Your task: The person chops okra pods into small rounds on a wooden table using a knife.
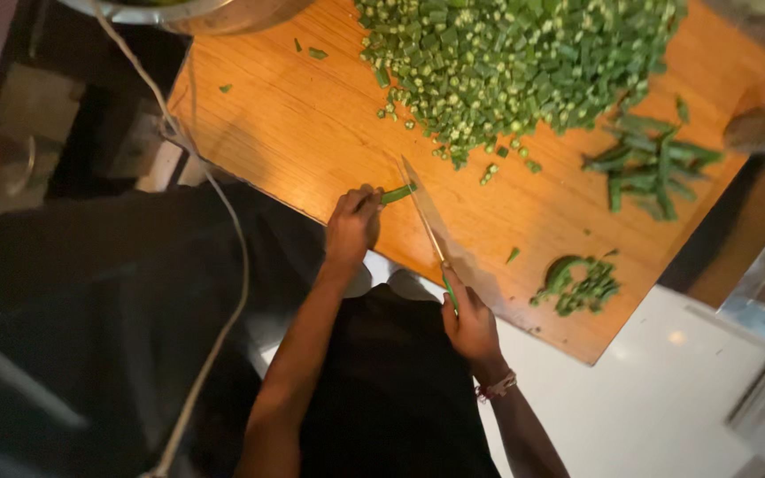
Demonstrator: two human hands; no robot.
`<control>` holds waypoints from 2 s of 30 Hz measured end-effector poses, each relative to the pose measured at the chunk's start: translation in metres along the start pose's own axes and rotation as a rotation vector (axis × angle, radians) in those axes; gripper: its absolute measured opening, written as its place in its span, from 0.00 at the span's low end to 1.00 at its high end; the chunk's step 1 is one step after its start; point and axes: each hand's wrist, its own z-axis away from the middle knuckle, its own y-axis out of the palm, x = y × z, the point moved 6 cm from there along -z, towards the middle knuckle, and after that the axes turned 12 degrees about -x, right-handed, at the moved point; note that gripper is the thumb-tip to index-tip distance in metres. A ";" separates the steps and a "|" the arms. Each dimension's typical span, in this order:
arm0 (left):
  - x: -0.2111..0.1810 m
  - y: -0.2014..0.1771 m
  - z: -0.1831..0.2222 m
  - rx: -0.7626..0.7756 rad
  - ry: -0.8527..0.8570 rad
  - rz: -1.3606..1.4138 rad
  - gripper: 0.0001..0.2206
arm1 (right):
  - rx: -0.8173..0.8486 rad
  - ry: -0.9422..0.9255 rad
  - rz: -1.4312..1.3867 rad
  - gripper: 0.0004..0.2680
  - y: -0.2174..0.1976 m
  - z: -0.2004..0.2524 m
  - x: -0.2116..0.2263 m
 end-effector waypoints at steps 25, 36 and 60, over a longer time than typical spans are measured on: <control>-0.002 0.002 0.007 -0.179 -0.104 -0.110 0.03 | 0.395 -0.029 0.222 0.22 0.046 -0.066 -0.020; 0.005 -0.012 0.010 -0.235 -0.183 -0.008 0.06 | 0.253 -0.181 0.051 0.21 0.050 -0.073 0.003; 0.009 -0.024 0.012 -0.160 -0.146 0.032 0.09 | 0.214 -0.364 0.164 0.22 0.065 -0.075 0.022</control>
